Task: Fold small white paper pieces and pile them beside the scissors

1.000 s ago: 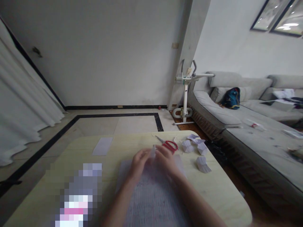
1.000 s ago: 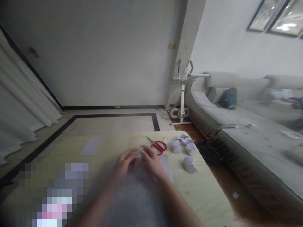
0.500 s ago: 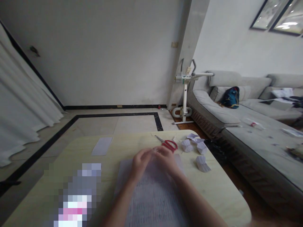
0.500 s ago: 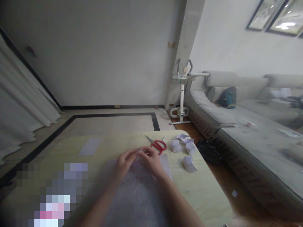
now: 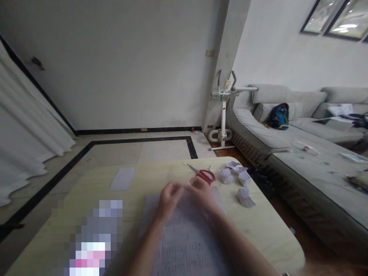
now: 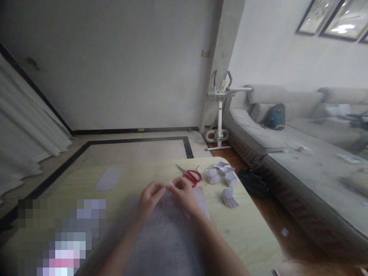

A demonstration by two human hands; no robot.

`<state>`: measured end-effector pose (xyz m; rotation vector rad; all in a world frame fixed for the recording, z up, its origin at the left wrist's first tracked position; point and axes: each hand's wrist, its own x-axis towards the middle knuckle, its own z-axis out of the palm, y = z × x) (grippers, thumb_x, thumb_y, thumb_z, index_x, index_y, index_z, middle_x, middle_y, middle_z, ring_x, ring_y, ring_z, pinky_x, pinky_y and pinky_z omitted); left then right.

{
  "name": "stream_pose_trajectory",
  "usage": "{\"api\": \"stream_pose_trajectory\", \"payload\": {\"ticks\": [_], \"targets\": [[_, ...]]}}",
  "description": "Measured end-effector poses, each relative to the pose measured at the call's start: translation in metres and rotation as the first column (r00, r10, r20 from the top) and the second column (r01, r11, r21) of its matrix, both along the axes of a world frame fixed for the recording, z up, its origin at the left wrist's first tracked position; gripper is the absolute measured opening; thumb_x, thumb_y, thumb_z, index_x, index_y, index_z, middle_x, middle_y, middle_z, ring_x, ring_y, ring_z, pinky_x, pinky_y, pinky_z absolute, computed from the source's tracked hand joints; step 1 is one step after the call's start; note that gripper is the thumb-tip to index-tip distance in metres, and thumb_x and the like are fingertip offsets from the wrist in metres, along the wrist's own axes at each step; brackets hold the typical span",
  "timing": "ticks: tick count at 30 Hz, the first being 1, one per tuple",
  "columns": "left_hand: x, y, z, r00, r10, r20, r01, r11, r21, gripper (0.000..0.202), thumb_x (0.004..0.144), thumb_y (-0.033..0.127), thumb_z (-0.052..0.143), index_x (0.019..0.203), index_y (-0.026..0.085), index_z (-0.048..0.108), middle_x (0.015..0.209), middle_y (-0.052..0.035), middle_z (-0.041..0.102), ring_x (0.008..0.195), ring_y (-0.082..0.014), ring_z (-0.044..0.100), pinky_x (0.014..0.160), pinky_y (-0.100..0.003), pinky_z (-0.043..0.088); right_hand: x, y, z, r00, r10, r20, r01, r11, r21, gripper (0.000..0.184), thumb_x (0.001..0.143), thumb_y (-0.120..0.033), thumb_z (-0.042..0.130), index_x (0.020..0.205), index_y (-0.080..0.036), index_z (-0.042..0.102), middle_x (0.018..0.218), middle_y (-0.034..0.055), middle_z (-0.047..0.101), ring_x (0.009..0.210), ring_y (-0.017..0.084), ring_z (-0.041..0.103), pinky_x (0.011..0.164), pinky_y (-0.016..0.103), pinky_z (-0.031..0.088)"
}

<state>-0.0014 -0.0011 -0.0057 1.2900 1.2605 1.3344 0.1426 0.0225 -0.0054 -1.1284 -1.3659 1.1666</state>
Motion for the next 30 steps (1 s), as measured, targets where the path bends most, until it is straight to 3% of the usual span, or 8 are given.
{"api": "stream_pose_trajectory", "payload": {"ticks": [3,8,14,20,26,30], "targets": [[0.002,-0.001,0.001,1.000,-0.018,0.006,0.018,1.000,-0.023,0.017,0.073,0.031,0.063,0.078,0.016,0.057,0.073,-0.0005,0.063,0.070,-0.0146,0.061,0.063,-0.022,0.047,0.001,0.001,0.002,1.000,0.000,0.014,0.000,1.000,0.012,0.022,0.070,-0.034,0.066,0.068,-0.019,0.051,0.063,-0.0031,0.049,0.057,0.012,0.047,0.054,0.024,0.038],[0.003,-0.001,-0.002,0.999,-0.035,0.000,0.035,0.999,-0.028,0.028,0.073,0.034,0.064,0.094,0.015,0.059,0.089,-0.0074,0.069,0.082,-0.0190,0.065,0.071,-0.026,0.050,0.002,0.002,0.001,0.999,-0.010,0.035,0.009,1.000,0.021,0.020,0.072,-0.033,0.065,0.069,-0.017,0.053,0.064,-0.0023,0.052,0.059,0.012,0.049,0.056,0.024,0.039],[0.000,0.001,-0.004,0.994,0.091,-0.064,-0.090,0.996,0.011,0.024,0.074,0.034,0.063,0.089,0.015,0.063,0.082,-0.0062,0.070,0.077,-0.0199,0.066,0.069,-0.027,0.050,0.002,-0.001,0.004,0.973,0.091,0.212,-0.095,0.995,0.009,0.022,0.079,-0.036,0.057,0.071,-0.016,0.062,0.068,0.0022,0.061,0.064,0.014,0.054,0.055,0.024,0.040],[-0.002,-0.002,0.001,0.986,0.076,-0.150,-0.067,0.995,0.069,0.024,0.077,0.033,0.060,0.092,0.016,0.069,0.092,-0.0072,0.071,0.086,-0.0207,0.065,0.076,-0.028,0.049,0.001,-0.005,0.012,0.948,0.104,0.299,-0.120,0.992,0.036,0.017,0.078,-0.030,0.057,0.073,-0.014,0.062,0.068,0.0022,0.062,0.064,0.014,0.055,0.054,0.022,0.039],[-0.003,-0.003,0.006,0.969,0.061,-0.238,-0.030,0.991,0.133,0.019,0.077,0.033,0.060,0.074,0.016,0.068,0.073,-0.0032,0.067,0.070,-0.0167,0.061,0.065,-0.024,0.046,-0.001,-0.010,0.013,0.930,0.136,0.342,-0.167,0.984,0.062,0.012,0.077,-0.024,0.056,0.078,-0.015,0.064,0.074,0.0025,0.065,0.070,0.015,0.057,0.061,0.023,0.042],[-0.004,-0.002,0.006,0.971,0.083,-0.223,-0.050,0.987,0.151,0.018,0.077,0.033,0.059,0.073,0.017,0.067,0.072,-0.0021,0.065,0.070,-0.0156,0.059,0.064,-0.023,0.044,0.000,-0.010,0.012,0.912,0.150,0.381,-0.187,0.981,0.060,0.017,0.079,-0.030,0.056,0.072,-0.015,0.062,0.068,0.0009,0.061,0.063,0.013,0.054,0.053,0.021,0.037]]}}
